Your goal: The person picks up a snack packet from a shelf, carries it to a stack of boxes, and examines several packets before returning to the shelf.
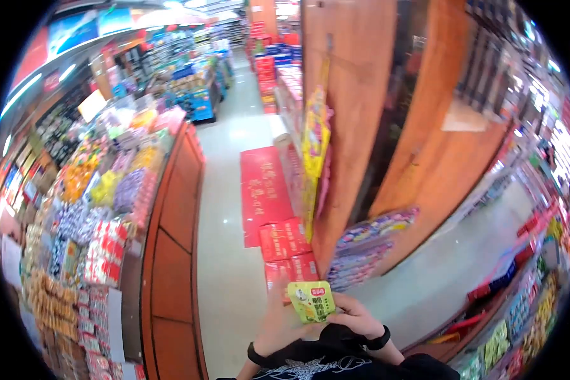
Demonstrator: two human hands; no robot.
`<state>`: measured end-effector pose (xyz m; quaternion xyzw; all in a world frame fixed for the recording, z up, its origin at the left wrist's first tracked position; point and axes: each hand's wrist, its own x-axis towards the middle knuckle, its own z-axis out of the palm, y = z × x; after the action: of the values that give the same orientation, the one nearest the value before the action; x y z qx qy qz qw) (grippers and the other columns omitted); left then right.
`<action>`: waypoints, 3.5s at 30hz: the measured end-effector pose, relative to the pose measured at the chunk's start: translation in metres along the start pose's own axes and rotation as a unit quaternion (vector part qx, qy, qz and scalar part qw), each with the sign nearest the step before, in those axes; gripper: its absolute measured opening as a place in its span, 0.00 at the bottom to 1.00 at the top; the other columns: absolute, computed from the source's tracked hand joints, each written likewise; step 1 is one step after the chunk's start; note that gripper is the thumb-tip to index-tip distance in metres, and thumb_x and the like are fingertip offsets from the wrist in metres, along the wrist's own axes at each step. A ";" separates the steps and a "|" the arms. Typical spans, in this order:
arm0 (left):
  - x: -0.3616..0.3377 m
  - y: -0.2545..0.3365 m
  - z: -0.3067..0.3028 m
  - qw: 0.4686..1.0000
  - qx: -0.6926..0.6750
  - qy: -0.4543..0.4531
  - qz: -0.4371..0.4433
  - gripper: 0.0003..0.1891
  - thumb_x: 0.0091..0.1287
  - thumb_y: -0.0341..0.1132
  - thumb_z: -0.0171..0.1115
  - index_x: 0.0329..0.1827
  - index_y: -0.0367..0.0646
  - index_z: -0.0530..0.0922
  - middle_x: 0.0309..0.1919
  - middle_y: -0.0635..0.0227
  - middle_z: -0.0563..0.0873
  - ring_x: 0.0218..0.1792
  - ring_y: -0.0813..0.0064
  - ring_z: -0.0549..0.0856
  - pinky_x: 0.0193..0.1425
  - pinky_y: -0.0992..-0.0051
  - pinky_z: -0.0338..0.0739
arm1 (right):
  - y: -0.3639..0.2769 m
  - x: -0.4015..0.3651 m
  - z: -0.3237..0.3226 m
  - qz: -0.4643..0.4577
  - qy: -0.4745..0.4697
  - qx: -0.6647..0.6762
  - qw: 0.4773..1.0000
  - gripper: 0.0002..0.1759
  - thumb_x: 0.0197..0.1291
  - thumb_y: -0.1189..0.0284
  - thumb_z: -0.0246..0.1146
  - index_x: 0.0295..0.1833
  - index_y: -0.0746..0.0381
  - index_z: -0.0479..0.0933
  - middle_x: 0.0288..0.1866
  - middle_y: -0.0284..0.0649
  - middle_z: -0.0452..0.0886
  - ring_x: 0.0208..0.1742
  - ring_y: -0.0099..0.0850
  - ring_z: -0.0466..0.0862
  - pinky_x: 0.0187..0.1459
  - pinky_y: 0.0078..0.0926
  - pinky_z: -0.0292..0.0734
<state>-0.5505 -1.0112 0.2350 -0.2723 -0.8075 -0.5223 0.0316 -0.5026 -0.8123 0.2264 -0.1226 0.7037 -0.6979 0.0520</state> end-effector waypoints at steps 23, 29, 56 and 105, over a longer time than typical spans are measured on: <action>0.073 0.157 0.287 0.863 -0.174 -0.415 0.230 0.10 0.63 0.36 0.63 0.34 0.37 0.78 0.29 0.54 0.78 0.34 0.52 0.77 0.38 0.62 0.70 | -0.059 -0.270 -0.165 -0.043 0.401 -0.104 0.909 0.16 0.57 0.75 0.65 0.51 0.67 0.77 0.50 0.44 0.82 0.52 0.36 0.80 0.54 0.31 0.72; 0.061 0.216 0.378 0.784 -0.232 -0.506 0.275 0.09 0.63 0.35 0.63 0.34 0.37 0.78 0.26 0.56 0.78 0.32 0.54 0.76 0.36 0.62 0.70 | -0.064 -0.351 -0.173 -0.018 0.558 -0.093 0.824 0.14 0.56 0.76 0.65 0.48 0.67 0.79 0.48 0.44 0.82 0.50 0.36 0.80 0.53 0.31 0.72; 0.131 0.346 0.677 0.547 -0.247 -0.696 0.394 0.12 0.59 0.30 0.66 0.42 0.32 0.78 0.32 0.56 0.83 0.36 0.65 0.83 0.44 0.74 0.74 | -0.049 -0.433 -0.327 0.073 0.841 -0.096 0.527 0.18 0.59 0.68 0.65 0.51 0.68 0.78 0.41 0.43 0.85 0.38 0.27 0.82 0.43 0.26 0.76; -0.112 0.314 1.005 0.270 -0.034 -0.659 0.701 0.31 0.61 0.51 0.61 0.62 0.41 0.71 0.64 0.57 0.73 0.64 0.58 0.70 0.70 0.61 0.61 | 0.185 -0.717 -0.435 -0.287 0.899 0.301 0.134 0.30 0.68 0.64 0.50 0.72 0.65 0.58 0.68 0.44 0.69 0.51 0.26 0.75 0.49 0.26 0.70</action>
<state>-0.0723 -0.0956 0.0020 -0.9849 -0.0302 0.0336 -0.1670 0.0638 -0.2161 -0.0185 0.4250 -0.1045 -0.4308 -0.7892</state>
